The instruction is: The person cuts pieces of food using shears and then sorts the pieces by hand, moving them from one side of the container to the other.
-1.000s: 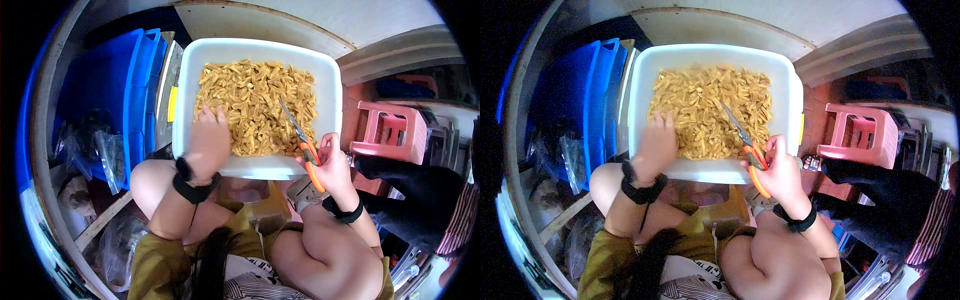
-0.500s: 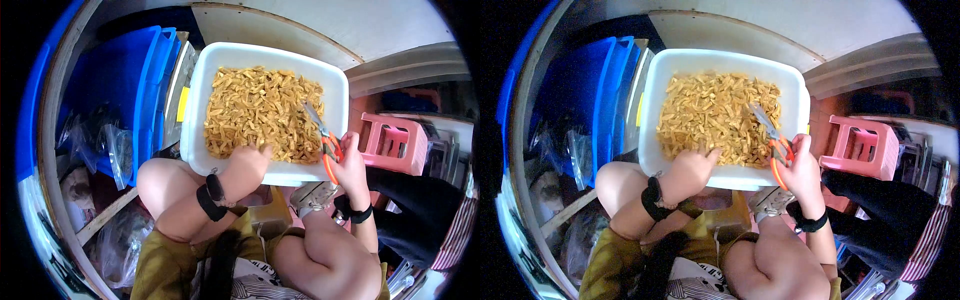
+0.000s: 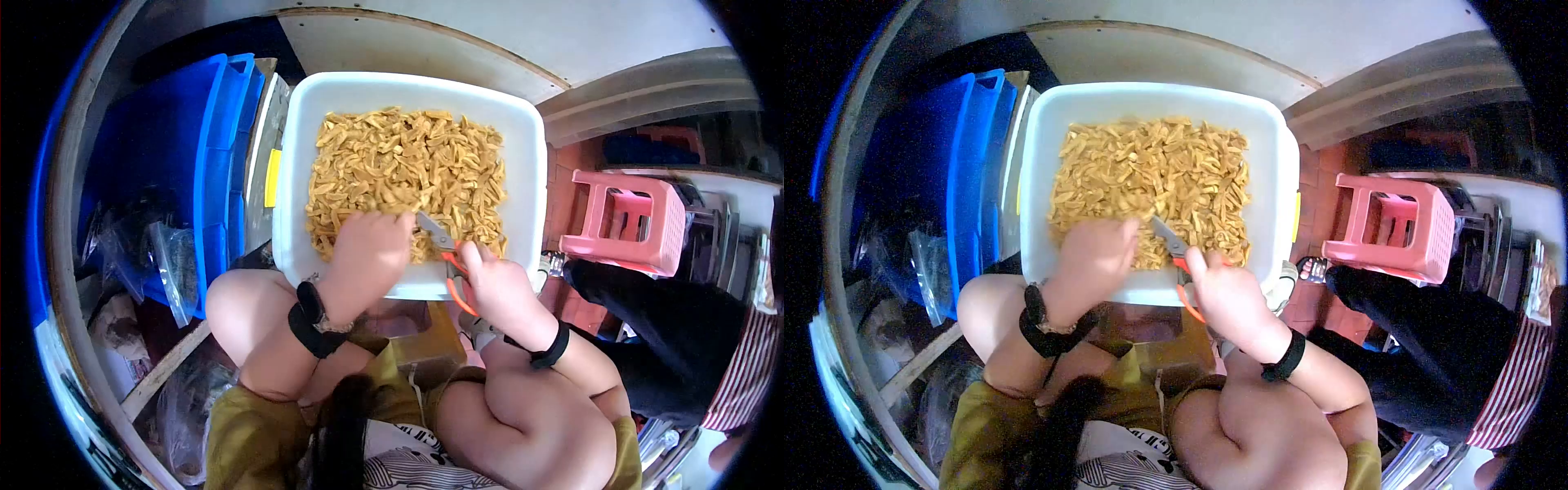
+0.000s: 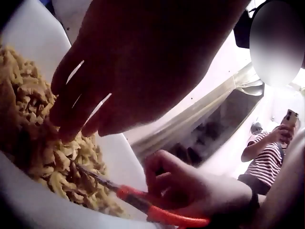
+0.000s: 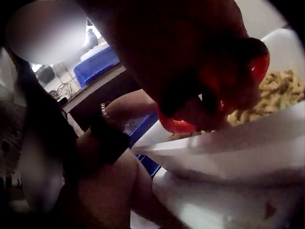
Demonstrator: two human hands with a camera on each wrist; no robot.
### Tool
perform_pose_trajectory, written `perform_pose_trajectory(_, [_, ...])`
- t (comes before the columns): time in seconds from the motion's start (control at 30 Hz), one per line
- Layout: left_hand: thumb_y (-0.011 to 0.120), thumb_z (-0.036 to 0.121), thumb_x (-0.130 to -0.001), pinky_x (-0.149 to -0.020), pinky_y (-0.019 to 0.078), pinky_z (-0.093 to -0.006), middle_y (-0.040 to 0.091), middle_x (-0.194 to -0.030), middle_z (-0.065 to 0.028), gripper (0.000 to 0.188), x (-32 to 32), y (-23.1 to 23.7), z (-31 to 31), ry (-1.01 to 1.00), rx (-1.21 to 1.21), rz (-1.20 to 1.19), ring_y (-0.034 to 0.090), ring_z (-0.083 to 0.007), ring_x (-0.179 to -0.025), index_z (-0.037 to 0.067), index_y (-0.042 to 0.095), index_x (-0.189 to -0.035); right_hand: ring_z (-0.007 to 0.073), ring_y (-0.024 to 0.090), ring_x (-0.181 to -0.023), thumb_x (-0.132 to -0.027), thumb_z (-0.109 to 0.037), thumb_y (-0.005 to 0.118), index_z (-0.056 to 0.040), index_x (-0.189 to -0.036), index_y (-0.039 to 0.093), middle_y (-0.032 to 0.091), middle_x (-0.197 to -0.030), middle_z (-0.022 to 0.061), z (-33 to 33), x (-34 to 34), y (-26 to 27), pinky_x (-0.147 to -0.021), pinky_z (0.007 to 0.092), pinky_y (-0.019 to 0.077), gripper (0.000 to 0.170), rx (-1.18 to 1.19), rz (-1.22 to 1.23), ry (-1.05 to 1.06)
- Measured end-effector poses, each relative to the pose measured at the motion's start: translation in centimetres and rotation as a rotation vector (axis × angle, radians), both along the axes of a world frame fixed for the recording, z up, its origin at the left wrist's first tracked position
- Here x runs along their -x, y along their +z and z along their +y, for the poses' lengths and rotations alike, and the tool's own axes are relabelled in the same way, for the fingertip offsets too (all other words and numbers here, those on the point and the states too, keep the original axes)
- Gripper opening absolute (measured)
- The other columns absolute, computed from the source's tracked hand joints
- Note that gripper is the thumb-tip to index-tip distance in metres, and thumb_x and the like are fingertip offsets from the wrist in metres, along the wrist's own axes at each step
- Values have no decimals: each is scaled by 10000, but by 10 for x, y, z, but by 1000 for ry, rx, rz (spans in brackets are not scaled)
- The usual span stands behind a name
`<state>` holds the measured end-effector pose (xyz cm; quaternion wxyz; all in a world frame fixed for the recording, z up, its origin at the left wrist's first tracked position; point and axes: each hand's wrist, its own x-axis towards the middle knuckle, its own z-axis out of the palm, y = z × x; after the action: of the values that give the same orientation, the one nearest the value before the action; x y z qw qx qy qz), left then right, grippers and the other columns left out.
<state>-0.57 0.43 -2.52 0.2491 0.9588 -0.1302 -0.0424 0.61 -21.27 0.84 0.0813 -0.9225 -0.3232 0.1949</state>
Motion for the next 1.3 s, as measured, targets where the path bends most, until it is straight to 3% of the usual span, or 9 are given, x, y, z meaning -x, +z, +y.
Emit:
perform_pose_trajectory(0.27, [554,96,-813,-785,456,-381,567,-918,-122,242,3,-16,-3,-85,-34,-44,544,-278,-928,6,580,-1036,336,649,-647,-758,-149,674,-30,-1015,399,645,-747,158,-21,-14,49,-518,416,511,395,-30,96,-47])
perform_pose_trajectory(0.43, [584,107,-810,-810,466,-376,575,-964,-118,313,0,-25,-10,-111,-207,1,547,-282,-929,-15,583,-1098,267,656,-615,-742,-221,711,-37,-978,445,637,-714,108,-40,-38,54,-508,358,516,400,-11,-331,-218])
perform_pose_trajectory(0.53, [599,121,-805,-819,458,-374,570,-990,-120,330,-1,-23,-20,-80,-261,28,544,-274,-950,-19,587,-1103,181,644,-592,-834,-255,611,-69,-997,471,626,-702,59,-36,-54,30,-490,314,486,284,451,-516,-150])
perform_pose_trajectory(0.63, [611,137,-803,-823,454,-373,571,-985,-123,370,0,-20,-25,-67,-303,-12,539,-270,-962,-22,579,-1136,163,648,-601,-762,-169,648,-70,-1023,454,639,-740,56,-21,-62,17,-485,290,462,339,763,-533,-91])
perform_pose_trajectory(0.77, [619,148,-804,-827,448,-369,571,-978,-125,404,1,-21,-24,-65,-283,9,538,-274,-957,-30,566,-1163,146,638,-603,-769,-157,630,-100,-1022,450,613,-680,1,-12,-62,0,-493,257,440,316,950,-624,136])
perform_pose_trajectory(0.9, [614,152,-819,-834,446,-376,582,-989,-131,382,-3,-20,-14,-81,-187,48,543,-292,-955,-23,568,-1156,135,624,-575,-801,-147,580,-88,-1016,454,589,-636,-42,-19,-39,-6,-443,283,437,256,701,-515,228])
perform_pose_trajectory(1.03, [600,148,-835,-852,441,-382,590,-1015,-135,342,-6,-3,-8,-75,-122,42,546,-300,-969,-6,579,-1140,247,625,-521,-767,-114,596,-31,-1017,450,603,-595,64,-39,-30,10,-435,345,457,301,199,-241,69])
perform_pose_trajectory(1.17, [584,134,-839,-883,420,-389,586,-1043,-115,286,-9,12,-18,-65,-96,-42,538,-278,-1008,9,592,-1096,293,636,-556,-768,-154,629,-4,-984,449,603,-588,113,-47,-20,37,-497,400,493,319,108,-148,-38])
perform_pose_trajectory(1.3, [582,196,-868,-1045,355,-406,537,-1259,-191,393,-17,32,-54,-165,-71,123,454,-338,-1237,-13,560,-1200,369,635,-682,-737,-278,716,-36,-995,435,643,-729,166,-86,-29,81,-569,444,504,452,-16,7,-246])
